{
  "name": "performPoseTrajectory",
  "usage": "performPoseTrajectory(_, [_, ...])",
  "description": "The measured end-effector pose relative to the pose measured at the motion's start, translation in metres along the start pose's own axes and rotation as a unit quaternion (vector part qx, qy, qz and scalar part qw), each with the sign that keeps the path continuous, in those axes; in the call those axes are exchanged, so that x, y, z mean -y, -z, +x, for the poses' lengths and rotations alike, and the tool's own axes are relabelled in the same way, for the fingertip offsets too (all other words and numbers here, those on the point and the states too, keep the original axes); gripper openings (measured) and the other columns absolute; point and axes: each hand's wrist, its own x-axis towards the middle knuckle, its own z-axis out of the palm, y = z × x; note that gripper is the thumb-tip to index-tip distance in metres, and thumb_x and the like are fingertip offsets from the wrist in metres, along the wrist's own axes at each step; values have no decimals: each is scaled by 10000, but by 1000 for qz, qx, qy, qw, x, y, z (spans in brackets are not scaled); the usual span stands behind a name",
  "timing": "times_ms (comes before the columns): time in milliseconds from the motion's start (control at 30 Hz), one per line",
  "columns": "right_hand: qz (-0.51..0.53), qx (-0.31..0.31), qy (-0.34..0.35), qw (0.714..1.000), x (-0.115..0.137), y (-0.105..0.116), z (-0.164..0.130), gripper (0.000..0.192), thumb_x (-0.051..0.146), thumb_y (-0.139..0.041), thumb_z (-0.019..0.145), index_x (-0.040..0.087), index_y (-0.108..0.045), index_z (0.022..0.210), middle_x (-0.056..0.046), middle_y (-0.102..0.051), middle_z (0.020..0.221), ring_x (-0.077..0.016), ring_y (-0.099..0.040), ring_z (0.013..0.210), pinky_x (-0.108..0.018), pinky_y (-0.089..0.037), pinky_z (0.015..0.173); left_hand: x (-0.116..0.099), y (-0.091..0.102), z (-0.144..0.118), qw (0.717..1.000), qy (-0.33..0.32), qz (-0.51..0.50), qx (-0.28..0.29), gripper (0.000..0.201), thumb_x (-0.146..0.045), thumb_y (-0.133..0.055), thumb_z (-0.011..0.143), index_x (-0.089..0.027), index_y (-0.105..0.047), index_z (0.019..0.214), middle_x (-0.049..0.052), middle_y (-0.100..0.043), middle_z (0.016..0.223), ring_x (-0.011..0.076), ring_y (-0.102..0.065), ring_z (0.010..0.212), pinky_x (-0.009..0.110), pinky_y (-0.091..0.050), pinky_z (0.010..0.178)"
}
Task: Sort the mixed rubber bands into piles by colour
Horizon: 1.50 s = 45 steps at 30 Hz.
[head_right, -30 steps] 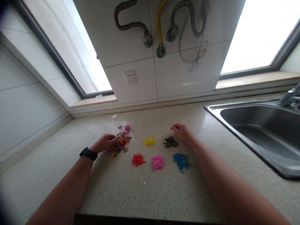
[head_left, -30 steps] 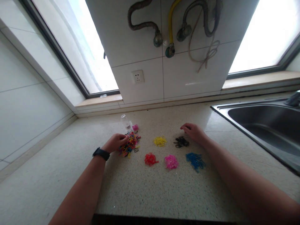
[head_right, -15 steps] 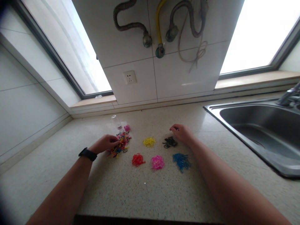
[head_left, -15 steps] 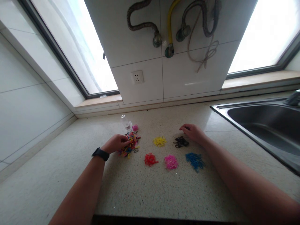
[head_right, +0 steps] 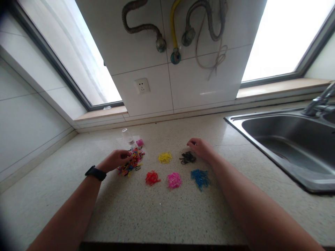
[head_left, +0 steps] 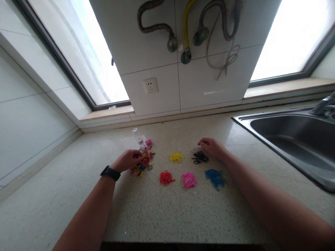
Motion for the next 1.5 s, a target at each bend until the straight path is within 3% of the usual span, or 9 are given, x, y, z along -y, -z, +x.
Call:
performPoseTrajectory(133, [-9, 4, -1, 1000, 2, 0, 0, 299, 335, -495, 860, 198, -760, 873, -46, -732, 782, -184, -624, 694, -281, -418, 654, -16, -5, 0, 998, 9, -60, -19, 283, -429, -665, 794, -148, -696, 789, -7, -548, 638, 114, -427, 579, 218, -320, 545])
performPoseTrajectory(300, [-26, 2, -12, 1000, 5, 1, -1, 311, 352, -493, 859, 200, -764, 865, -31, -697, 695, -166, -583, 622, -265, -387, 594, -51, -26, -1, 975, 19, -222, -13, 275, -424, -638, 824, -150, -627, 814, 11, -570, 708, 117, -476, 609, 223, -377, 562])
performPoseTrajectory(500, [-24, 2, -3, 1000, 9, 1, -3, 295, 332, -500, 852, 199, -764, 852, -31, -700, 701, -158, -574, 613, -263, -380, 585, -107, -76, -9, 903, 55, -423, -53, 324, -480, -644, 831, -177, -529, 829, -44, -447, 641, 66, -364, 512, 177, -242, 446])
performPoseTrajectory(667, [-24, -13, 12, 1000, 16, 2, -6, 286, 330, -503, 864, 193, -753, 886, -28, -688, 686, -158, -561, 601, -268, -380, 587, -130, -120, -26, 868, 54, -493, 22, 364, -550, -595, 871, -198, -503, 870, -40, -471, 665, 67, -348, 498, 188, -244, 438])
performPoseTrajectory(733, [-22, -27, 33, 999, 26, 4, -10, 277, 322, -501, 875, 188, -744, 896, -28, -683, 691, -152, -546, 593, -268, -381, 589, -129, -131, -32, 876, 40, -479, 26, 349, -539, -575, 897, -196, -512, 873, -28, -485, 683, 78, -388, 537, 194, -280, 468])
performPoseTrajectory(867, [22, -37, 119, 992, 62, 7, -32, 242, 286, -502, 903, 178, -719, 905, -41, -692, 784, -137, -556, 645, -262, -409, 638, -124, -139, -37, 900, 2, -435, -21, 314, -505, -535, 938, -200, -528, 869, -13, -497, 708, 108, -451, 628, 222, -374, 577])
performPoseTrajectory(1100, [158, 59, 244, 955, 124, -4, -71, 161, 233, -587, 885, 199, -681, 1012, -28, -669, 826, -119, -584, 697, -241, -467, 660, -126, -130, -42, 942, -45, -327, -57, 260, -433, -488, 974, -201, -577, 899, 33, -593, 806, 152, -531, 716, 262, -430, 651])
performPoseTrajectory(1233, [182, 86, 294, 934, 132, -7, -76, 190, 171, -630, 860, 203, -681, 1041, -27, -669, 841, -122, -590, 718, -247, -479, 679, -127, -127, -45, 962, -68, -258, -63, 223, -383, -481, 982, -196, -603, 965, 55, -622, 909, 169, -564, 785, 275, -457, 680])
performPoseTrajectory(1500, [210, 80, 275, 935, 130, -10, -77, 88, 149, -644, 851, 183, -685, 921, -17, -647, 789, -104, -559, 655, -227, -459, 617, -125, -126, -43, 974, -115, -165, -103, 96, -281, -560, 928, -202, -595, 971, 13, -568, 799, 135, -491, 662, 250, -414, 597])
